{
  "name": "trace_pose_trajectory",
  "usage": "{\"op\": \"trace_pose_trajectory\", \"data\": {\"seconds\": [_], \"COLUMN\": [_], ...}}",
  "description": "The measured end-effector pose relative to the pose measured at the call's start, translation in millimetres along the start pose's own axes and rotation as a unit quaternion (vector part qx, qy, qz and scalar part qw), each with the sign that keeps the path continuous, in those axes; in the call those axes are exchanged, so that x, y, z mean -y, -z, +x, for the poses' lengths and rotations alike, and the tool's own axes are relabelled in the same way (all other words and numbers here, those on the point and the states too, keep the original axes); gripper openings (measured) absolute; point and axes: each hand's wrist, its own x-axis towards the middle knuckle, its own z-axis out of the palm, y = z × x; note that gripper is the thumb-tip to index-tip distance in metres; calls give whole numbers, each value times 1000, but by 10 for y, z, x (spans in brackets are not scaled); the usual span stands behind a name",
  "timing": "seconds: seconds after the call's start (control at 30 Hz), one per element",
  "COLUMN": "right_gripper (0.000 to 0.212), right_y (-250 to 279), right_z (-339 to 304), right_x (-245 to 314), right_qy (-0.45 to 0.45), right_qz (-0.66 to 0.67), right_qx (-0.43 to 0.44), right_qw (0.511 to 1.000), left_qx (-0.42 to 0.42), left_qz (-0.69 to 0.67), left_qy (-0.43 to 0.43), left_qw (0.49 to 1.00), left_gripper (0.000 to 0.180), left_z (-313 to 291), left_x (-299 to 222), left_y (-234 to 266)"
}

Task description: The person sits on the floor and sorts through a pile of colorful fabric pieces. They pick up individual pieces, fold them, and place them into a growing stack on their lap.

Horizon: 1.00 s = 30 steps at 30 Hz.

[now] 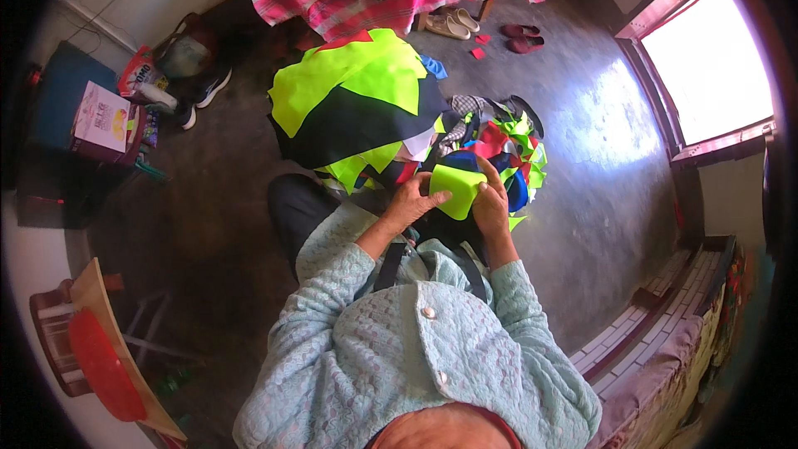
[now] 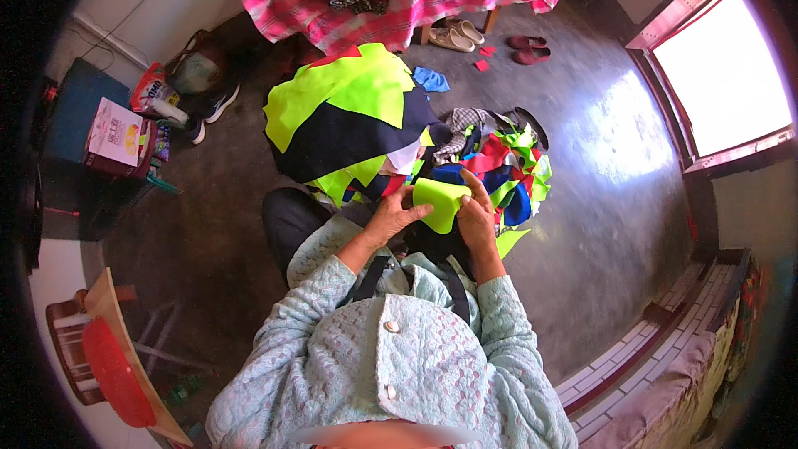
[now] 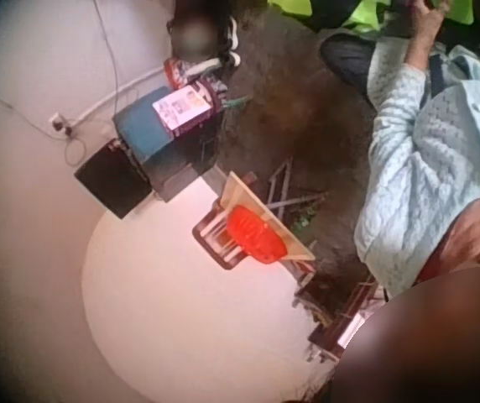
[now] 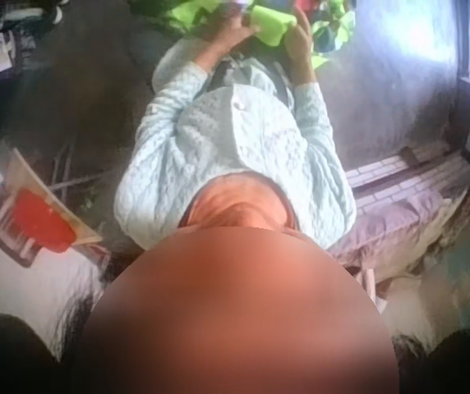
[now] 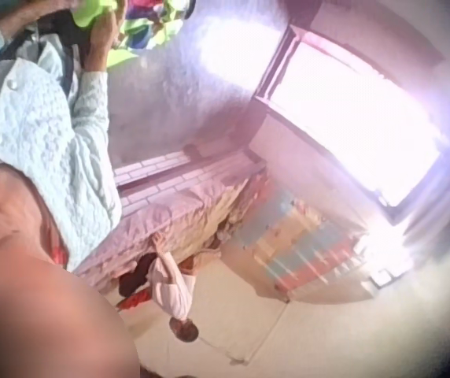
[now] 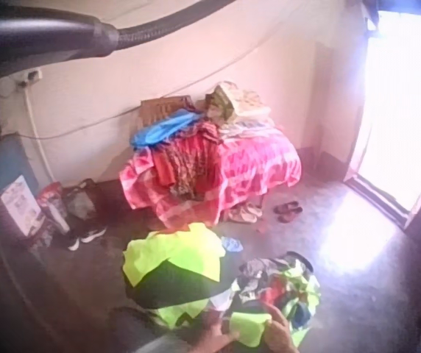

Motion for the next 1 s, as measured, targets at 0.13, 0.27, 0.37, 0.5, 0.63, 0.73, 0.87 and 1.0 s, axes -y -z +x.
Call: {"op": "trace_pose_trajectory", "data": {"seconds": [0.13,0.27,0.37,0.5,0.63,0.73,0.87,1.0], "right_gripper": [56,54,54,48,36,29,25,24], "right_y": [-16,57,-9,-23,65,26,15,86], "right_z": [-7,-19,-4,-9,-2,3,-7,11], "right_x": [22,61,63,18,-26,-29,-39,-82], "right_qy": [4,32,57,59,35,9,3,15], "right_qz": [-27,-33,-18,-12,-25,0,-20,-43], "right_qx": [1,7,-4,-33,-43,-65,-77,-60], "right_qw": [1000,999,998,998,998,998,997,997], "left_qx": [58,81,15,-20,-173,-282,-367,-358], "left_qz": [-103,-178,-221,-171,-267,-216,-279,-284], "left_qy": [73,50,-14,-115,-229,-194,-62,-58], "left_qw": [990,979,975,978,920,914,885,888], "left_gripper": [40,30,30,29,33,36,39,39], "left_z": [9,-38,13,86,177,304,249,212], "left_x": [-130,-556,-776,-1450,-1715,-1175,-597,-461], "left_y": [-2,88,210,501,689,979,1003,973]}}
